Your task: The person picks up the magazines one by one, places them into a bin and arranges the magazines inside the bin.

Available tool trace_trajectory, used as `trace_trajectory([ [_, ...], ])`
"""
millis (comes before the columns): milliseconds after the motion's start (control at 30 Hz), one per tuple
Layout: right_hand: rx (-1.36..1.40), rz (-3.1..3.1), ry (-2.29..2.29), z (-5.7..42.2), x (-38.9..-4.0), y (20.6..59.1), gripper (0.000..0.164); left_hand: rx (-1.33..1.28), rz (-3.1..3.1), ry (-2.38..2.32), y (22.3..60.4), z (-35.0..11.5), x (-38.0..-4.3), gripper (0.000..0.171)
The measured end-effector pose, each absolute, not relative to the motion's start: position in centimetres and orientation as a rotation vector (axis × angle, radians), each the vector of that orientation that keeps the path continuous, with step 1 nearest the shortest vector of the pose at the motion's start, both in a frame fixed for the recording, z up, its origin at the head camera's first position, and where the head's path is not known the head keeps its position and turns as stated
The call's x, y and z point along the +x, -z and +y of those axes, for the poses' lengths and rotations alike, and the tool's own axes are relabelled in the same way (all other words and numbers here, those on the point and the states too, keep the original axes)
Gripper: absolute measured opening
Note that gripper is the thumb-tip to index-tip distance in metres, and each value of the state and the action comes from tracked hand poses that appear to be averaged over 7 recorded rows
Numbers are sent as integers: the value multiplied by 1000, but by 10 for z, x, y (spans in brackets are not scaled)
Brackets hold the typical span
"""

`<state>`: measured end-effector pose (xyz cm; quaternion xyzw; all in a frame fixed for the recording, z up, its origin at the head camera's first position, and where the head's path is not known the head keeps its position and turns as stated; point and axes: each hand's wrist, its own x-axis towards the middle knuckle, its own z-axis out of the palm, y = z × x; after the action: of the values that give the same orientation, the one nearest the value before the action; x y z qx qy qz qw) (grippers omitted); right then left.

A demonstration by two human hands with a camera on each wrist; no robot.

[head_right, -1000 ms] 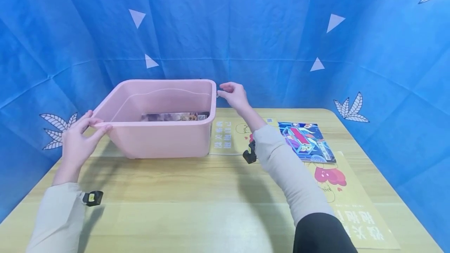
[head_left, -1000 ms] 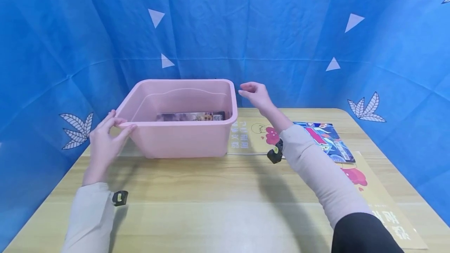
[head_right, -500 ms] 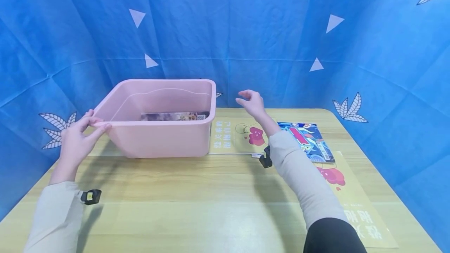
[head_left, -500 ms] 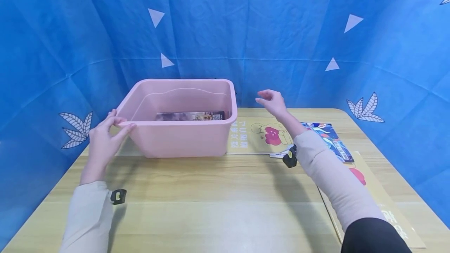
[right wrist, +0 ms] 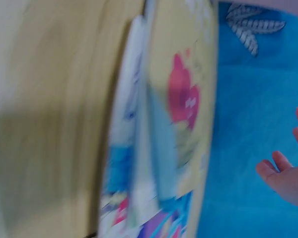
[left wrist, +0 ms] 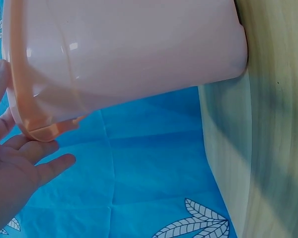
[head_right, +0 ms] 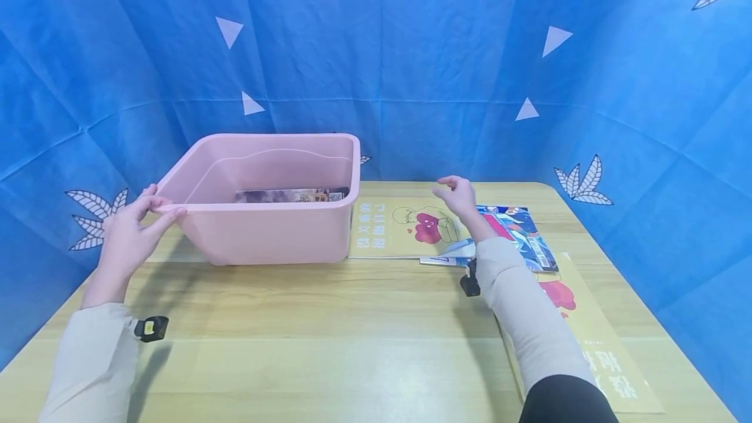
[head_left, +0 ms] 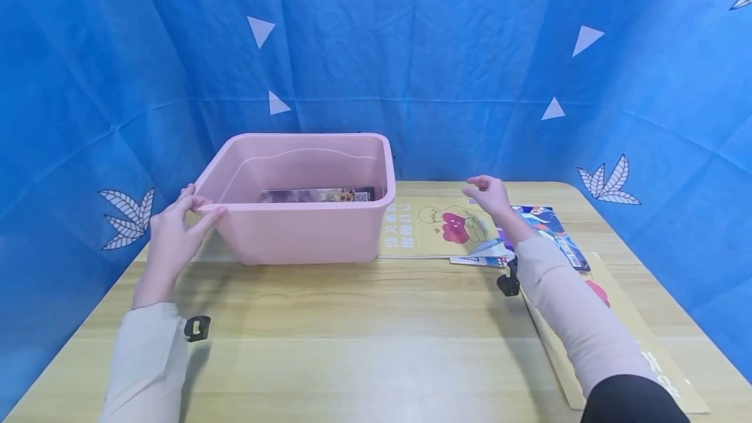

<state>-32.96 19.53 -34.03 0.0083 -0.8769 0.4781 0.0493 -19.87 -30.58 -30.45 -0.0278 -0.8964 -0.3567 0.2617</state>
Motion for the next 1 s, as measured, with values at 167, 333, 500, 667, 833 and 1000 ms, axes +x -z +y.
trace_trajectory([
  [167, -40, -2720, -1386, 211, -328, 355, 39, -81, -2432, 945, 304, -307, -199, 40],
  [333, -63, -2801, -1345, 224, -326, 367, 41, -90, -2422, 941, 303, -306, -198, 39],
  [500, -117, -2956, -1320, 235, -323, 381, 50, -100, -2414, 947, 303, -306, -198, 37],
  [667, -218, -3040, -1261, 239, -322, 389, 50, -107, -2403, 954, 304, -306, -198, 35],
  [833, -275, -3033, -1353, 234, -324, 382, 46, -118, -2382, 958, 304, -306, -200, 34],
  [1000, -287, -3028, -1405, 229, -325, 378, 44, -114, -2375, 950, 304, -307, -201, 33],
])
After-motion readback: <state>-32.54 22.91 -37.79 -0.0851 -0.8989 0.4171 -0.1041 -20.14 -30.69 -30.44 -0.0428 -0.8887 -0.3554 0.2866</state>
